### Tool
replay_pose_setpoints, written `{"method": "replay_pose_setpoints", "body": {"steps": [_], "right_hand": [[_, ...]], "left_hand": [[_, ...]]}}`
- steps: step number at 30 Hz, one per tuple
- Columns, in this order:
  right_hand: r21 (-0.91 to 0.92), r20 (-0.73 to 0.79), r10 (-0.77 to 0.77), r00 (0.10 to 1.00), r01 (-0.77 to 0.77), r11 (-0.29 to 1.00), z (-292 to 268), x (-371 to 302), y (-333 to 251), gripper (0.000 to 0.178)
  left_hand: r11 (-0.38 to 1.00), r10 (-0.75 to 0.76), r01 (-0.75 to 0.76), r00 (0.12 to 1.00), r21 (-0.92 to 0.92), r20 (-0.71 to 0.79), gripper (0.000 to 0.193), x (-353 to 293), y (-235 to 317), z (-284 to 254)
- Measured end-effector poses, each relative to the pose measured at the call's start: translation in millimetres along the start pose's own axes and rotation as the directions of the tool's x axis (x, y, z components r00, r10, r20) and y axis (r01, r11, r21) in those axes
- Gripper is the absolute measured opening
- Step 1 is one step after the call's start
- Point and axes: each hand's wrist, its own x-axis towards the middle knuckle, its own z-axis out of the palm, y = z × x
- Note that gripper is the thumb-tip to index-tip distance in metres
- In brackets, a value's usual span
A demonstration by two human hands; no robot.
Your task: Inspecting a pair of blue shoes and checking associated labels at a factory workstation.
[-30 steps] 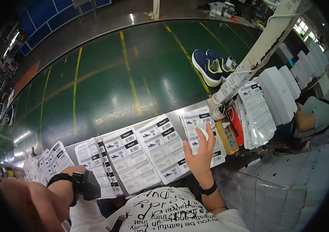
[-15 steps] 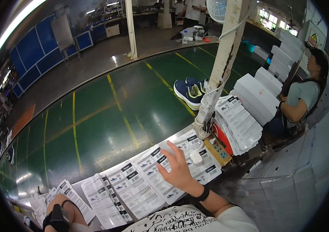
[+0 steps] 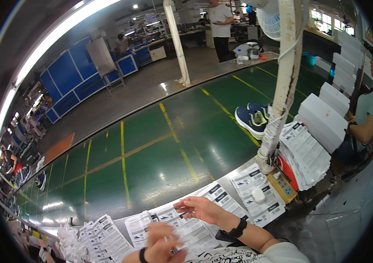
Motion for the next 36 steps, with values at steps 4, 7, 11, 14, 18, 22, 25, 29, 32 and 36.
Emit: {"method": "replay_pose_setpoints", "body": {"steps": [4, 7, 11, 14, 18, 22, 25, 29, 32, 36], "right_hand": [[0.214, -0.102, 0.153, 0.983, -0.129, 0.968, -23.4, 24.9, 24.8, 0.029], [0.323, -0.167, 0.226, 0.96, -0.163, 0.932, -40.6, 36.9, 41.2, 0.027], [0.392, -0.212, 0.269, 0.94, -0.17, 0.904, -57.2, 39.5, 50.8, 0.026], [0.424, -0.172, 0.272, 0.947, -0.178, 0.888, -63.7, 39.2, 50.4, 0.027], [0.465, -0.106, 0.254, 0.961, -0.178, 0.867, -69.7, 41.0, 52.0, 0.03], [0.519, 0.1, 0.214, 0.972, -0.234, 0.822, -82.5, 43.1, 58.6, 0.038], [0.527, 0.269, 0.184, 0.945, -0.305, 0.793, -92.4, 44.9, 63.8, 0.051], [0.422, 0.253, 0.222, 0.942, -0.314, 0.851, -91.8, 42.3, 65.3, 0.055], [0.263, 0.169, 0.287, 0.943, -0.324, 0.909, -82.9, 38.7, 59.9, 0.059], [0.185, 0.201, 0.297, 0.933, -0.334, 0.924, -75.5, 34.7, 54.8, 0.065]], "left_hand": [[0.274, -0.672, 0.762, 0.588, -0.586, 0.45, 0.022, -30.7, -42.1, 43.8], [-0.057, -0.714, 0.833, 0.351, -0.55, 0.606, 0.025, -59.4, -70.2, 57.8], [0.026, -0.76, 0.868, 0.339, -0.495, 0.554, 0.026, -83.8, -84.7, 67.4], [0.069, -0.783, 0.887, 0.331, -0.456, 0.526, 0.026, -87.8, -88.7, 63.7], [-0.079, -0.773, 0.865, 0.26, -0.495, 0.578, 0.027, -86.4, -94.2, 51.4], [-0.075, -0.834, 0.842, 0.24, -0.534, 0.496, 0.03, -88.3, -96.5, 53.7], [0.21, -0.869, 0.841, 0.394, -0.499, 0.299, 0.037, -90.8, -97.7, 64.3], [0.259, -0.902, 0.912, 0.346, -0.319, 0.256, 0.042, -92.5, -105.1, 72.0], [0.364, -0.815, 0.91, 0.415, -0.2, 0.405, 0.048, -94.0, -114.7, 73.7], [0.28, -0.805, 0.903, 0.406, -0.325, 0.433, 0.044, -99.4, -125.1, 77.5]]}}
